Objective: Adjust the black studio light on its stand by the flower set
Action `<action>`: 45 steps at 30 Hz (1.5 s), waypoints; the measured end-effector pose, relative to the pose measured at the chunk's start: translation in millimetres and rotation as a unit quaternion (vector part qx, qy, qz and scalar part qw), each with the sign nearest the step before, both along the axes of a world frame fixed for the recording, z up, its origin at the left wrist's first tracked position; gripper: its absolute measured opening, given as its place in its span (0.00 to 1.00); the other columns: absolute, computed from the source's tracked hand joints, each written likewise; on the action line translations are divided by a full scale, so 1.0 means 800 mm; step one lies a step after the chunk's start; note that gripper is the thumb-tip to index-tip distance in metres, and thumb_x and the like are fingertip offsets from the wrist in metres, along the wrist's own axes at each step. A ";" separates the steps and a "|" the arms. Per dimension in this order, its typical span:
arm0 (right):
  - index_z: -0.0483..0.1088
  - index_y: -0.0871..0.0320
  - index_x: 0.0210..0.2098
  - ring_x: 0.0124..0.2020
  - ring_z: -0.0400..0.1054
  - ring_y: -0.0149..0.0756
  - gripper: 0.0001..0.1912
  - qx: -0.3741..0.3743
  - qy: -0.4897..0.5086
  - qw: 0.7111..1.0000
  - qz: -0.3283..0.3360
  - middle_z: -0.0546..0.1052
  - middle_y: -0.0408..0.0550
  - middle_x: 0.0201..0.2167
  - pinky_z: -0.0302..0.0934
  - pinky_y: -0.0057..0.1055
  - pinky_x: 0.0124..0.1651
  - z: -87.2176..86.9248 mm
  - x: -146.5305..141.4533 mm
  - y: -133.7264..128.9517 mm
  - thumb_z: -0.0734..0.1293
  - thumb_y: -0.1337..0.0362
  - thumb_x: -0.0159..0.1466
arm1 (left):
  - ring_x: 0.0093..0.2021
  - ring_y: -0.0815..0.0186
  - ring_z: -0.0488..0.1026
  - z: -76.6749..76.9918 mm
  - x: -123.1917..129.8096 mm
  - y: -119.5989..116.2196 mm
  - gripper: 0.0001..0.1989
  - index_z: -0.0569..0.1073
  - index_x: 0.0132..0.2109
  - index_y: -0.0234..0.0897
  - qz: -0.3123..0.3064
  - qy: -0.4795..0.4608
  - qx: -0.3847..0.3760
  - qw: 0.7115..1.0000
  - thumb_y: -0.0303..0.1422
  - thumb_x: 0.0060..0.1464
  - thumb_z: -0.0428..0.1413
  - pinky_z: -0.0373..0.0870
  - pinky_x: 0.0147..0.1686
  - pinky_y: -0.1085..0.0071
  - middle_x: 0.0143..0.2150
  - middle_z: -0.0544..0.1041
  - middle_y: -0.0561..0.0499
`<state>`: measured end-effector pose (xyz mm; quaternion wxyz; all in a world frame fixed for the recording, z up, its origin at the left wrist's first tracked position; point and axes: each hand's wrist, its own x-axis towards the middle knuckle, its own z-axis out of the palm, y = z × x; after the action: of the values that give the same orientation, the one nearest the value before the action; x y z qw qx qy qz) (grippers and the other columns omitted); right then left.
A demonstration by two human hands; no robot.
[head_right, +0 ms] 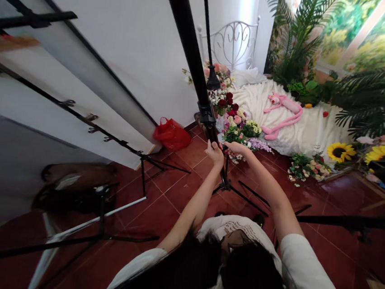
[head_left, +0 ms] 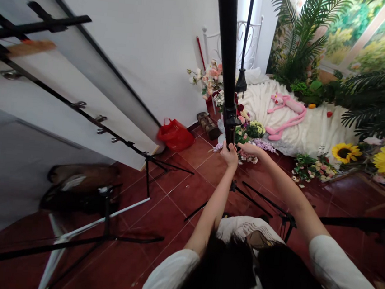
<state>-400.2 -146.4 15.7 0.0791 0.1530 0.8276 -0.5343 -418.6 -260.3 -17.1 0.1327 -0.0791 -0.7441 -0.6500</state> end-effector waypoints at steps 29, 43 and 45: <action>0.68 0.60 0.24 0.12 0.54 0.24 0.18 -0.019 0.022 0.998 -0.047 0.67 0.38 0.12 0.50 0.25 0.19 0.024 0.013 -0.015 0.67 0.55 0.66 | 0.23 0.68 0.68 0.005 0.000 -0.002 0.33 0.73 0.34 0.34 -0.005 0.014 0.017 1.000 0.53 0.64 0.34 0.63 0.30 0.72 0.21 0.70 0.50; 0.58 0.55 0.25 0.23 0.60 0.26 0.23 -0.116 0.134 0.961 -0.213 0.62 0.35 0.19 0.59 0.23 0.31 0.000 0.001 -0.049 0.61 0.46 0.67 | 0.23 0.67 0.69 0.004 0.000 -0.003 0.33 0.75 0.36 0.33 0.004 -0.001 -0.011 1.000 0.52 0.65 0.35 0.63 0.29 0.72 0.23 0.72 0.49; 0.58 0.55 0.28 0.22 0.60 0.26 0.22 -0.161 0.170 0.946 -0.225 0.62 0.35 0.19 0.58 0.23 0.30 0.005 -0.005 -0.049 0.60 0.44 0.67 | 0.24 0.66 0.69 0.003 0.000 -0.002 0.33 0.75 0.37 0.32 0.012 -0.005 -0.016 1.000 0.53 0.64 0.35 0.63 0.29 0.72 0.23 0.73 0.48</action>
<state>-403.8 -185.3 20.1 -0.1612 0.2273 0.6761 -0.6821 -418.6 -262.1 -14.6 0.1350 -0.0690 -0.7557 -0.6371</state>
